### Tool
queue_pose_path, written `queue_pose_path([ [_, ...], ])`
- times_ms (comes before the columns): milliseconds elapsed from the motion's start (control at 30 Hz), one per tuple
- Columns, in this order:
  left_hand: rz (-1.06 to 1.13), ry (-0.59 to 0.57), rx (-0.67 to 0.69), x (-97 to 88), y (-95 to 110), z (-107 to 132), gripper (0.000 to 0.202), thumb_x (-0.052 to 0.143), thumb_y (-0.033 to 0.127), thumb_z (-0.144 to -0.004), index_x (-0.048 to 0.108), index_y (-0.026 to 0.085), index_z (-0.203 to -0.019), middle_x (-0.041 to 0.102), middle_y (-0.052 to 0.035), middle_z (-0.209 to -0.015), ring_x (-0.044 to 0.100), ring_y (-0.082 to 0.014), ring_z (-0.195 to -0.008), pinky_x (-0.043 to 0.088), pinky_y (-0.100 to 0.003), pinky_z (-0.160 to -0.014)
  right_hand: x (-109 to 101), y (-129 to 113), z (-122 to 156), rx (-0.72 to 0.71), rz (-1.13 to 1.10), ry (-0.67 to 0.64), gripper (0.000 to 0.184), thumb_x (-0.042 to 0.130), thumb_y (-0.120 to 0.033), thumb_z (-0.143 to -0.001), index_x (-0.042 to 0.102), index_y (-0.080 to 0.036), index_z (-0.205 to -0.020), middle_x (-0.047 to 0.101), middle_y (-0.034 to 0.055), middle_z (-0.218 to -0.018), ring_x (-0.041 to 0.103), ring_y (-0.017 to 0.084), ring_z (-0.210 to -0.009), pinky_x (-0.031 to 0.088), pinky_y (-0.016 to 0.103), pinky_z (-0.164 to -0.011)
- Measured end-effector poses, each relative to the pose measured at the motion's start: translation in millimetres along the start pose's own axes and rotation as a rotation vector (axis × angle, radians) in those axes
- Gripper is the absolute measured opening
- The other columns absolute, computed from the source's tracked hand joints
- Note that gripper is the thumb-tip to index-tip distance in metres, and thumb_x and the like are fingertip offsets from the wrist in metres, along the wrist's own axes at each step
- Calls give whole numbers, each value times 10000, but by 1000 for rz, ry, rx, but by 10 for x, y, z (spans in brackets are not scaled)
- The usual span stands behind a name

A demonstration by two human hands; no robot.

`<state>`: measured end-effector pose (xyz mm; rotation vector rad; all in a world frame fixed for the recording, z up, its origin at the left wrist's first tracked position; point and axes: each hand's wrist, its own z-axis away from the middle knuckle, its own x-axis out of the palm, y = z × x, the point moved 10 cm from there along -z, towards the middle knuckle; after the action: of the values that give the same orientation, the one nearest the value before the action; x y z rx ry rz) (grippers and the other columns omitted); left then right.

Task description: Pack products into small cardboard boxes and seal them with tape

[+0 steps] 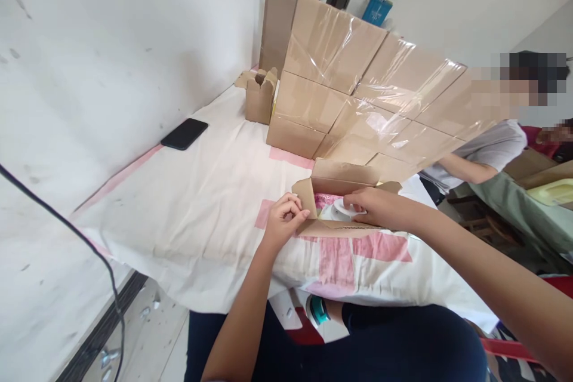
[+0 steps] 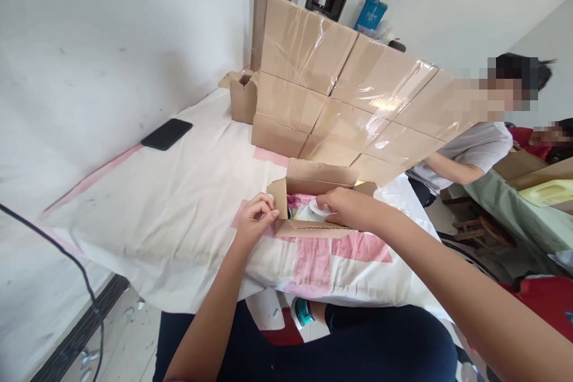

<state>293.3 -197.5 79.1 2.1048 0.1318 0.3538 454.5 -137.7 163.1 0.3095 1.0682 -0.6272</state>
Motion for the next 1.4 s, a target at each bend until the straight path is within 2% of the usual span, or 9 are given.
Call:
queue_pose_path([
  [167, -9, -19, -12, 35, -61, 5, 433, 696, 421, -901, 530, 171, -589, 555, -29, -784, 544, -142, -738, 444, -301, -694, -24, 175, -81, 64, -68, -79, 230, 625, -336, -836, 709, -240, -1028, 722, 56, -968, 663, 245, -829, 393, 299, -635],
  [267, 4, -29, 2, 52, -69, 4, 403, 701, 377, -902, 529, 171, -602, 541, -17, -758, 539, -136, -728, 435, -291, -684, 9, 124, -213, 23, -82, -153, 382, 648, -316, -835, 691, -273, -1213, 741, 56, -1039, 691, 255, -901, 430, 302, -683],
  [333, 5, -38, -2, 56, -80, 7, 385, 704, 344, -903, 523, 170, -611, 537, -12, -762, 533, -129, -724, 430, -284, -681, 26, 86, -345, 27, 22, -155, 323, 651, -267, -845, 701, -246, -1163, 749, 70, -974, 698, 256, -867, 425, 301, -664],
  [467, -24, -84, -59, 75, -144, 33, 368, 695, 331, -912, 520, 172, -630, 538, -14, -789, 527, -127, -725, 428, -278, -669, 112, 211, -581, 179, 279, -204, 87, 683, -251, -843, 711, -171, -866, 736, 138, -853, 708, 319, -814, 387, 312, -593],
  [567, -27, -121, -103, 89, -183, 54, 356, 686, 330, -917, 524, 176, -641, 539, -18, -796, 529, -132, -729, 429, -278, -660, 239, 326, -653, 164, 223, -281, 121, 713, -274, -823, 676, -173, -768, 719, 131, -800, 698, 322, -770, 357, 319, -576],
  [700, 21, -165, -154, 115, -205, 59, 317, 693, 270, -910, 524, 179, -658, 539, -17, -809, 530, -130, -733, 419, -269, -642, 357, 360, -655, 7, -38, -280, 64, 632, -239, -867, 640, -203, -815, 709, 79, -800, 662, 255, -706, 346, 317, -579],
  [933, 62, -225, -208, 162, -236, 24, 271, 710, 225, -889, 522, 189, -697, 524, -6, -795, 529, -123, -723, 428, -262, -625, 487, 455, -678, 54, -60, -270, 17, 656, -199, -859, 643, -206, -867, 734, 105, -983, 674, 314, -938, 393, 345, -722],
  [1267, 123, -269, -251, 207, -285, 54, 255, 708, 213, -894, 526, 186, -718, 489, -1, -807, 505, -124, -742, 410, -276, -640, 585, 499, -769, 68, -210, -355, 58, 719, -233, -846, 672, -204, -828, 724, 70, -911, 653, 256, -862, 381, 307, -709],
  [1400, 106, -266, -236, 192, -271, 50, 256, 710, 199, -892, 527, 179, -714, 490, 3, -806, 497, -117, -740, 401, -270, -643, 565, 454, -760, 21, -212, -385, 279, 810, -314, -789, 696, -203, -1018, 726, 79, -1010, 660, 269, -916, 432, 309, -763],
])
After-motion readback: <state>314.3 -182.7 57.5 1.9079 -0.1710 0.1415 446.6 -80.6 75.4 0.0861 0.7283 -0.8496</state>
